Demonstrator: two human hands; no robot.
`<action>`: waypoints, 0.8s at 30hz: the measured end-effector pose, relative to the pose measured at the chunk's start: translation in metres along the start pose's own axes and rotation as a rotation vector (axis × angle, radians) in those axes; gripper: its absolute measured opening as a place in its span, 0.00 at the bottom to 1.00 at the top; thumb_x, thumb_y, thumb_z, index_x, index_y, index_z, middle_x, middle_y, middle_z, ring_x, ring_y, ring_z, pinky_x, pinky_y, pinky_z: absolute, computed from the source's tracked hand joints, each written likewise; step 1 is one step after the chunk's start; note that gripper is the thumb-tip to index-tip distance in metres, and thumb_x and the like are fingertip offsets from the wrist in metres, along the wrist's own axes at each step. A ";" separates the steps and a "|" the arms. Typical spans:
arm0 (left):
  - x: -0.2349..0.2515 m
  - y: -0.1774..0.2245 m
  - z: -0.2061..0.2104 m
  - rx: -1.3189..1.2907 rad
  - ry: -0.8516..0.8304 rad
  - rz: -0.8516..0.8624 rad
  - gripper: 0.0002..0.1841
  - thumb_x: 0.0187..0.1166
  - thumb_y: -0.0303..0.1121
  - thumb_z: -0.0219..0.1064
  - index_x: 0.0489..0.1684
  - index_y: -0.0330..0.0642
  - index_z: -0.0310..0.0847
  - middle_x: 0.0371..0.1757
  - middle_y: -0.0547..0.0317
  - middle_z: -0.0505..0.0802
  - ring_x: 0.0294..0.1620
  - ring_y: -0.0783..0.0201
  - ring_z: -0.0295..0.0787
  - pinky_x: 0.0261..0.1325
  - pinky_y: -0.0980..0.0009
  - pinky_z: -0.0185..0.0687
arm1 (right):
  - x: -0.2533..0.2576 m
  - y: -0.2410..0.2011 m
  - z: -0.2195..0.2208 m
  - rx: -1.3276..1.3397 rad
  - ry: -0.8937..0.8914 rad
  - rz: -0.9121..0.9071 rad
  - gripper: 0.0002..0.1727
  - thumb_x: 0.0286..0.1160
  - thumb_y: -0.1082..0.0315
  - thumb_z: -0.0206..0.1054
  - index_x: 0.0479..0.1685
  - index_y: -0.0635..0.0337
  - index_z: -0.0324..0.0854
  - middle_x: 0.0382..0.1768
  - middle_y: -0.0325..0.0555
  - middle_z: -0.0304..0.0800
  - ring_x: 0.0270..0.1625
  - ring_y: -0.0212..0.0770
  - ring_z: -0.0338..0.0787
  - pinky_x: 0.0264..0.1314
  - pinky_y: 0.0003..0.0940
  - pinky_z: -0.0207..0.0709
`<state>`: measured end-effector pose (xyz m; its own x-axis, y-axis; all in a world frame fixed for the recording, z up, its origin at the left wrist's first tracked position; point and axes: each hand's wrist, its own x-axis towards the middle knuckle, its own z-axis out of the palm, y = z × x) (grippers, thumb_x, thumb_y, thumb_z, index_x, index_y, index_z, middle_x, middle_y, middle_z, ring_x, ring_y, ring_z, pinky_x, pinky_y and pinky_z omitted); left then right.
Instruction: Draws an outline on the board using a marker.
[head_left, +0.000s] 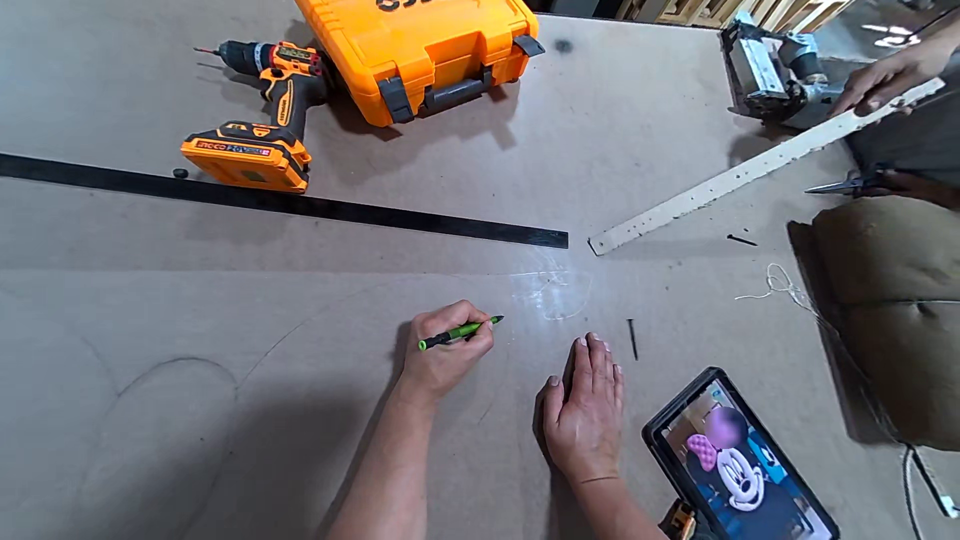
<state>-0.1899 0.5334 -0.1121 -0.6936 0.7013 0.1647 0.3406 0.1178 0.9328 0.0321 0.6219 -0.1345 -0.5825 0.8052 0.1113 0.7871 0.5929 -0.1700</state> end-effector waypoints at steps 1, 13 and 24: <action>0.000 0.000 0.000 -0.006 -0.009 0.000 0.02 0.66 0.32 0.75 0.31 0.52 0.92 0.27 0.74 0.93 0.23 0.77 0.86 0.24 0.77 0.84 | 0.000 0.000 0.000 0.001 0.000 0.002 0.41 0.82 0.43 0.39 0.87 0.60 0.68 0.91 0.51 0.63 0.93 0.53 0.61 0.95 0.59 0.47; 0.001 0.001 -0.007 -0.054 -0.142 -0.020 0.02 0.65 0.33 0.76 0.27 0.53 0.91 0.26 0.72 0.93 0.21 0.75 0.86 0.21 0.76 0.82 | -0.001 0.000 0.001 -0.006 0.002 0.001 0.41 0.81 0.43 0.40 0.88 0.60 0.68 0.91 0.51 0.63 0.93 0.53 0.61 0.95 0.59 0.47; -0.005 -0.013 -0.025 -0.026 -0.256 -0.055 0.06 0.68 0.46 0.76 0.29 0.59 0.91 0.26 0.75 0.92 0.24 0.77 0.86 0.28 0.72 0.86 | -0.010 -0.017 0.003 0.058 0.021 0.018 0.39 0.76 0.47 0.51 0.83 0.63 0.74 0.84 0.57 0.74 0.89 0.58 0.69 0.90 0.64 0.57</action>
<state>-0.2067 0.5105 -0.1165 -0.5261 0.8499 0.0301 0.2882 0.1449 0.9465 0.0237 0.6039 -0.1358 -0.5637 0.8159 0.1282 0.7839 0.5775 -0.2283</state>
